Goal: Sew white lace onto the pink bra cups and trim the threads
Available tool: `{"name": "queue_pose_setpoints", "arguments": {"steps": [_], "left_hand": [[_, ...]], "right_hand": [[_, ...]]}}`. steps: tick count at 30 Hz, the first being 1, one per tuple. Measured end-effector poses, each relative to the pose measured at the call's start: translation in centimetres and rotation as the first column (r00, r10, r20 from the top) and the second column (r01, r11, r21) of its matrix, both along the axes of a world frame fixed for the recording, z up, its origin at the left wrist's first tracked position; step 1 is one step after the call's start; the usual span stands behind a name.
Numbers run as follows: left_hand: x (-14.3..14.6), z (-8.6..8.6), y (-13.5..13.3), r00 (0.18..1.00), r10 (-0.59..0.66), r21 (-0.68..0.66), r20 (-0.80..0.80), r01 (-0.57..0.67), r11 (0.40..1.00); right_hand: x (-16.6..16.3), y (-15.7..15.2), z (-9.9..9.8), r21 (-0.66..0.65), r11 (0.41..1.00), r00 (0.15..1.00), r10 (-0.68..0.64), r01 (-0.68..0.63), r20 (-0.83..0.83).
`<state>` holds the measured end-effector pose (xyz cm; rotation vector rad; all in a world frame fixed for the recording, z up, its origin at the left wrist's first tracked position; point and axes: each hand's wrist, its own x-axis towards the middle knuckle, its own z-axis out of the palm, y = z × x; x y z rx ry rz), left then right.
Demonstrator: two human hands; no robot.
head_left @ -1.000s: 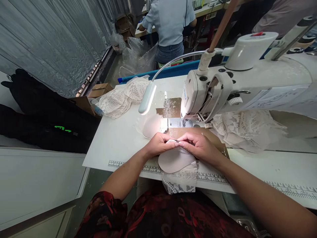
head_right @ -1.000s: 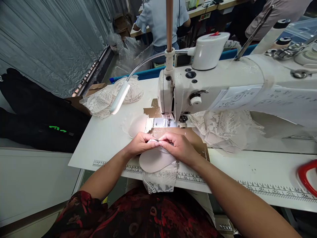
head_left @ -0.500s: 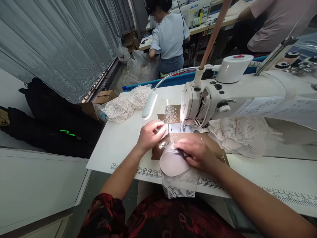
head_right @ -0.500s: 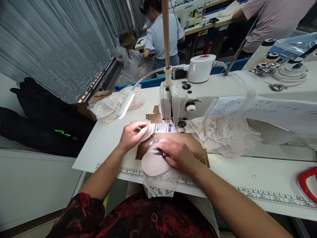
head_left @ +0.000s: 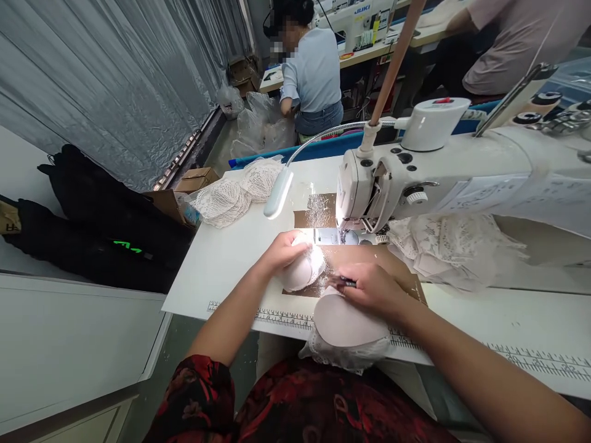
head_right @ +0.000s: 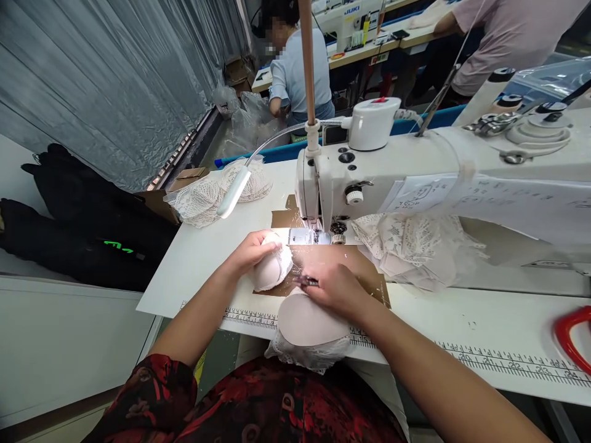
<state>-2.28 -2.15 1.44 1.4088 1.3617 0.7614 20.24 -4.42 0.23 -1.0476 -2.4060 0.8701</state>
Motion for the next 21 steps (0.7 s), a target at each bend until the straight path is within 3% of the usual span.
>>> {"name": "queue_pose_setpoints", "arguments": {"steps": [3, 7, 9, 11, 15, 18, 21], "left_hand": [[1.1, -0.2, -0.8, 0.961, 0.064, -0.126, 0.27, -0.03, 0.992], [2.3, -0.8, -1.4, 0.925, 0.063, -0.153, 0.375, -0.006, 0.988], [2.4, -0.8, -1.4, 0.944, 0.0, -0.083, 0.329, 0.03, 0.996], [2.1, -0.5, -1.3, 0.969, -0.075, 0.085, 0.237, 0.056, 0.995], [1.6, 0.0, -0.8, 0.989, -0.147, 0.454, -0.03, 0.144, 0.879], [1.7, 0.0, -0.6, 0.966, -0.2, 0.474, -0.166, 0.256, 0.842], [1.9, -0.2, -0.6, 0.962, -0.268, 0.32, -0.058, 0.272, 0.907]], "right_hand": [[-0.2, 0.4, 0.2, -0.16, 0.973, 0.961, -0.196, 0.166, -0.193], [-0.6, 0.8, 0.5, -0.296, 0.942, 0.937, -0.237, 0.158, -0.256], [-0.7, 0.8, 0.5, -0.291, 0.938, 0.949, -0.251, 0.189, -0.193], [-0.7, 0.8, 0.5, -0.281, 0.933, 0.948, -0.276, 0.224, -0.161], [-0.6, 0.8, 0.3, -0.289, 0.93, 0.939, -0.286, 0.225, -0.189], [-0.5, 0.9, 0.0, -0.277, 0.937, 0.937, -0.277, 0.215, -0.212], [-0.4, 1.0, 0.0, -0.292, 0.933, 0.935, -0.279, 0.209, -0.221]]}}
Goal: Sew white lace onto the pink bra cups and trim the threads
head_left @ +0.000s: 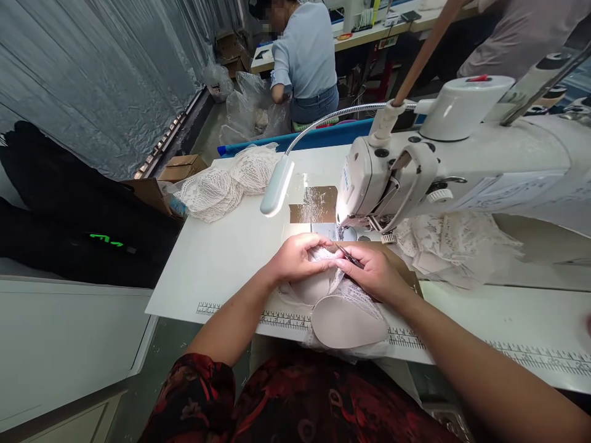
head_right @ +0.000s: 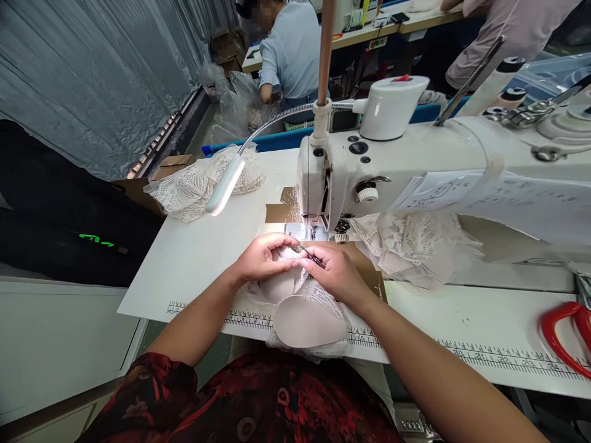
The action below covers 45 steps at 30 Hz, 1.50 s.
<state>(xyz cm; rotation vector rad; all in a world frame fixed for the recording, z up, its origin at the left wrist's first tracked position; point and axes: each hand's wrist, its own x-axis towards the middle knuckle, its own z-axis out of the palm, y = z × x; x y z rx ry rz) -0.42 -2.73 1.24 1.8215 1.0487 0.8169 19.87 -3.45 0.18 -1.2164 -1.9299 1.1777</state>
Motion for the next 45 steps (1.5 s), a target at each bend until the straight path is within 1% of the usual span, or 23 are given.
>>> {"name": "queue_pose_setpoints", "arguments": {"steps": [2, 4, 6, 8, 11, 14, 16, 22, 27, 32, 36, 38, 40, 42, 43, 45], "left_hand": [[0.0, -0.2, 0.0, 0.996, -0.005, -0.186, 0.088, 0.022, 0.982], [-0.1, -0.5, 0.0, 0.99, -0.006, -0.321, 0.144, 0.053, 0.946], [-0.2, -0.7, 0.1, 0.984, -0.008, -0.398, 0.18, 0.08, 0.914], [-0.2, -0.7, 0.1, 0.978, 0.0, -0.455, 0.207, 0.096, 0.885], [-0.3, -0.4, 0.1, 0.969, 0.007, -0.513, 0.247, 0.125, 0.849], [-0.4, -0.3, 0.1, 0.961, 0.013, -0.538, 0.277, 0.144, 0.83], [-0.3, -0.3, 0.1, 0.963, 0.027, -0.551, 0.268, 0.13, 0.824], [-0.2, -0.4, 0.1, 0.977, 0.029, -0.566, 0.213, 0.099, 0.818], [-0.2, -0.6, 0.2, 0.974, 0.012, -0.553, 0.226, 0.118, 0.825], [-0.1, -0.4, 0.1, 0.978, 0.021, -0.557, 0.209, 0.101, 0.825], [-0.1, -0.4, 0.1, 0.98, 0.024, -0.552, 0.197, 0.091, 0.829], [-0.1, -0.5, 0.1, 0.98, 0.014, -0.543, 0.199, 0.098, 0.834], [0.0, -0.7, 0.1, 0.978, -0.004, -0.522, 0.206, 0.114, 0.845], [0.1, -0.8, 0.1, 0.976, -0.029, -0.513, 0.218, 0.14, 0.847], [0.1, -0.7, 0.1, 0.974, -0.046, -0.517, 0.222, 0.158, 0.842], [-0.2, -0.3, 0.2, 0.972, -0.098, -0.528, 0.215, 0.2, 0.825]], "right_hand": [[0.0, 0.0, 0.1, -0.011, 1.0, 0.999, 0.024, -0.025, -0.021], [0.0, 0.0, 0.1, -0.013, 0.999, 0.998, 0.045, -0.046, -0.049], [0.1, 0.0, -0.1, -0.028, 0.999, 0.996, 0.024, -0.026, -0.092], [0.3, 0.1, -0.4, -0.079, 0.997, 0.989, -0.009, -0.003, -0.148], [0.6, 0.2, -0.6, -0.134, 0.991, 0.984, 0.003, -0.028, -0.176], [0.9, 0.4, -0.3, -0.123, 0.99, 0.992, 0.056, -0.069, -0.111], [0.9, 0.4, 0.0, -0.116, 0.99, 0.994, 0.069, -0.079, -0.09], [0.5, 0.3, 0.1, -0.104, 0.992, 0.994, 0.062, -0.072, -0.095], [0.3, 0.2, 0.2, -0.058, 0.996, 0.996, 0.067, -0.071, -0.057], [0.4, 0.2, 0.5, -0.045, 0.997, 0.998, 0.055, -0.057, -0.035], [0.5, 0.2, 0.3, -0.034, 0.998, 0.998, 0.051, -0.052, -0.025], [0.4, 0.2, 0.0, -0.066, 0.998, 0.998, 0.02, -0.024, -0.065], [0.2, 0.1, -0.3, -0.161, 0.987, 0.988, -0.033, 0.008, -0.153], [-0.1, 0.1, -0.3, -0.246, 0.969, 0.972, -0.063, 0.005, -0.227], [-0.2, 0.0, -0.2, -0.259, 0.966, 0.97, -0.049, -0.014, -0.236], [-0.4, -0.1, 0.3, -0.215, 0.976, 0.983, -0.005, -0.035, -0.181]]}}
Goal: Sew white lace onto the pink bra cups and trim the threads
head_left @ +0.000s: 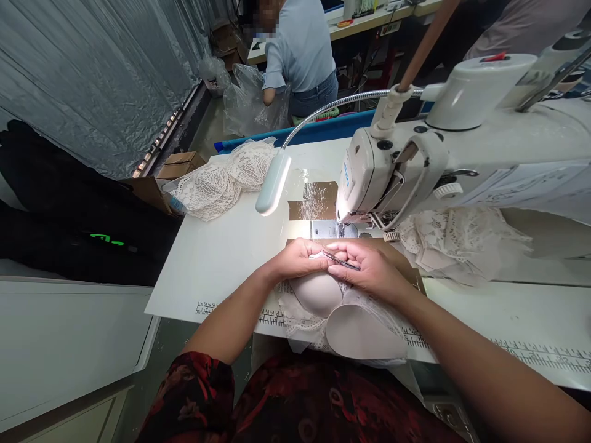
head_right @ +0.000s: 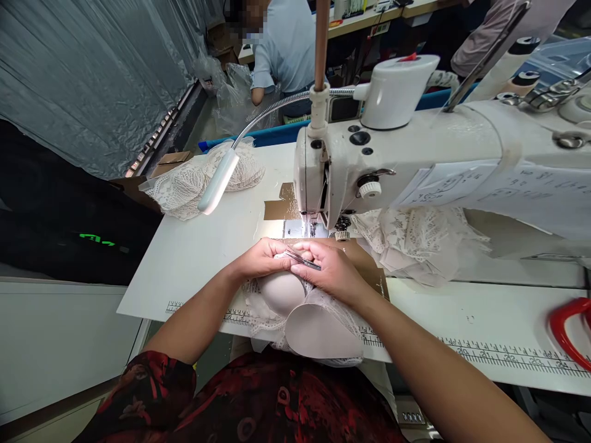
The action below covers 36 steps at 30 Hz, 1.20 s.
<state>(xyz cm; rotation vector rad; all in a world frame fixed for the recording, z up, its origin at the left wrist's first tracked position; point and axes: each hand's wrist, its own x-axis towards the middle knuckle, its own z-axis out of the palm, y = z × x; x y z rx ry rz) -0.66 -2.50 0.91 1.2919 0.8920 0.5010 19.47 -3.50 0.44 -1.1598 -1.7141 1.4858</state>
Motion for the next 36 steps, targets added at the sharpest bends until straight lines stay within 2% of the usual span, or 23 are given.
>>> {"name": "queue_pose_setpoints", "arguments": {"steps": [2, 4, 6, 8, 11, 13, 17, 20, 24, 27, 31, 36], "left_hand": [[-0.7, 0.5, 0.2, 0.997, -0.071, 0.005, -0.043, 0.071, 0.997], [-1.8, 1.0, 0.4, 0.988, -0.123, 0.015, -0.092, 0.124, 0.992], [-2.9, 1.3, 0.6, 0.984, -0.12, 0.028, -0.131, 0.125, 0.992], [-3.6, 1.4, 0.6, 0.981, -0.044, 0.063, -0.187, 0.057, 0.996], [-3.9, 1.2, 0.6, 0.965, 0.127, 0.136, -0.23, -0.097, 0.986], [-3.4, 1.1, 0.4, 0.967, 0.178, 0.154, -0.183, -0.15, 0.976], [-1.8, 1.0, 0.0, 0.994, 0.102, 0.113, -0.047, -0.096, 0.989], [-0.6, 0.7, -0.4, 0.995, 0.097, 0.085, 0.016, -0.098, 0.992], [0.2, 0.2, -0.6, 0.989, 0.145, 0.062, 0.019, -0.146, 0.987], [0.1, 0.1, -0.6, 0.99, 0.138, 0.022, 0.015, -0.138, 0.99], [-0.1, 0.4, -0.6, 0.989, 0.148, -0.051, 0.028, -0.147, 0.988], [-0.2, 0.3, -0.6, 0.985, 0.171, -0.086, 0.027, -0.169, 0.982]], "right_hand": [[0.1, 0.0, 0.6, 0.042, 0.999, 0.995, -0.021, 0.016, 0.099], [0.3, 0.0, 1.1, 0.0, 0.996, 0.985, -0.085, 0.086, 0.15], [0.5, 0.0, 1.3, -0.058, 0.99, 0.979, -0.119, 0.13, 0.163], [0.7, 0.0, 1.4, -0.027, 0.997, 0.979, -0.069, 0.076, 0.192], [0.7, 0.2, 0.9, 0.069, 0.993, 0.963, 0.077, -0.098, 0.259], [0.6, 0.3, 0.5, 0.088, 0.992, 0.967, 0.071, -0.095, 0.245], [0.4, 0.5, -0.3, 0.09, 0.993, 0.994, -0.081, 0.074, 0.079], [0.3, 0.5, -0.2, 0.104, 0.993, 0.996, -0.056, 0.049, 0.067], [0.2, 0.4, 0.2, 0.161, 0.987, 0.989, -0.026, 0.002, 0.146], [0.2, 0.3, 0.6, 0.169, 0.985, 0.99, -0.059, 0.037, 0.125], [0.3, 0.2, 1.1, 0.129, 0.986, 0.985, -0.122, 0.106, 0.124], [0.5, 0.2, 0.4, 0.046, 0.993, 0.994, -0.106, 0.104, 0.029]]}}
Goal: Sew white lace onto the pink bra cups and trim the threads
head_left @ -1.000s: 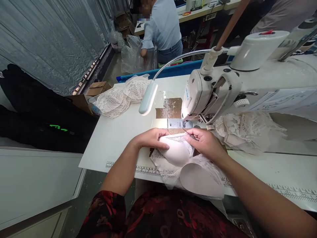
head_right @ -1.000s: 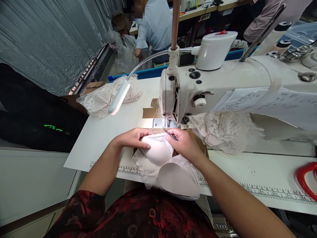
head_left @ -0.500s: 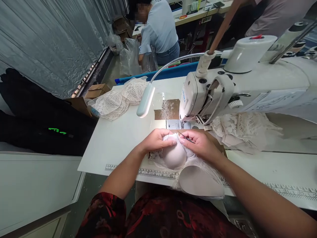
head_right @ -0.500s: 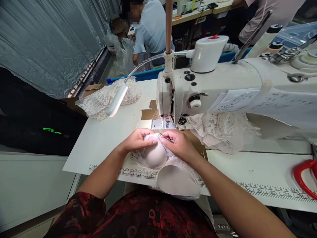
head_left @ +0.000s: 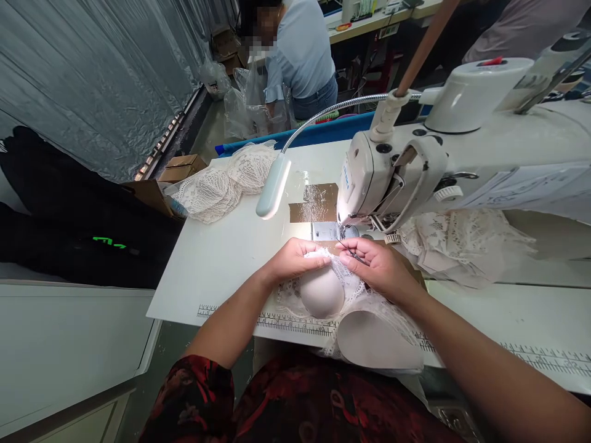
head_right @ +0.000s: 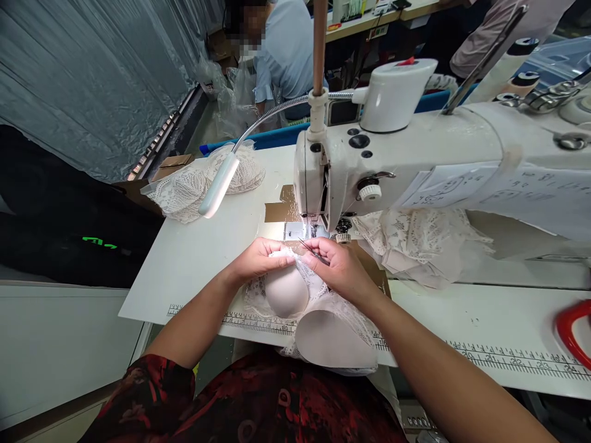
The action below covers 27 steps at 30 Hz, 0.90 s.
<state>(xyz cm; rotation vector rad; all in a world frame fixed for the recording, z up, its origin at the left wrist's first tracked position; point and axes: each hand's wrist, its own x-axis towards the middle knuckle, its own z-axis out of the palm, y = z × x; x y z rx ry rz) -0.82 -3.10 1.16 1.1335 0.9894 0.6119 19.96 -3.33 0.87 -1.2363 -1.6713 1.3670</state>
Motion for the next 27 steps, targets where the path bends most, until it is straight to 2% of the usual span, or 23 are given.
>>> {"name": "queue_pose_setpoints", "arguments": {"steps": [3, 6, 8, 11, 16, 27], "left_hand": [[-0.1, -0.1, 0.0, 1.0, -0.004, 0.003, 0.005, 0.004, 1.0], [-0.1, -0.1, 0.0, 1.0, -0.003, 0.007, -0.002, 0.003, 1.0], [-0.1, -0.1, 0.0, 1.0, -0.008, 0.011, -0.005, 0.009, 1.0], [0.0, 0.0, 0.0, 0.999, -0.037, 0.032, -0.024, 0.038, 0.999], [0.2, -0.1, 0.0, 0.996, -0.08, 0.027, -0.024, 0.081, 0.996], [0.3, -0.4, -0.1, 0.996, -0.085, -0.011, -0.039, 0.085, 0.996]], "right_hand": [[0.4, 0.0, -0.4, -0.059, 0.998, 0.996, 0.0, -0.005, -0.086], [0.9, 0.0, -0.3, -0.076, 0.997, 1.0, 0.02, -0.022, -0.017], [1.1, 0.1, 0.0, -0.05, 0.998, 0.997, 0.044, -0.041, 0.067], [0.9, 0.3, 0.6, 0.062, 0.994, 0.988, 0.086, -0.095, 0.131], [0.4, 0.5, 1.2, 0.211, 0.959, 0.959, 0.138, -0.192, 0.248], [0.3, 0.2, 1.2, 0.17, 0.963, 0.966, 0.176, -0.209, 0.191]]}}
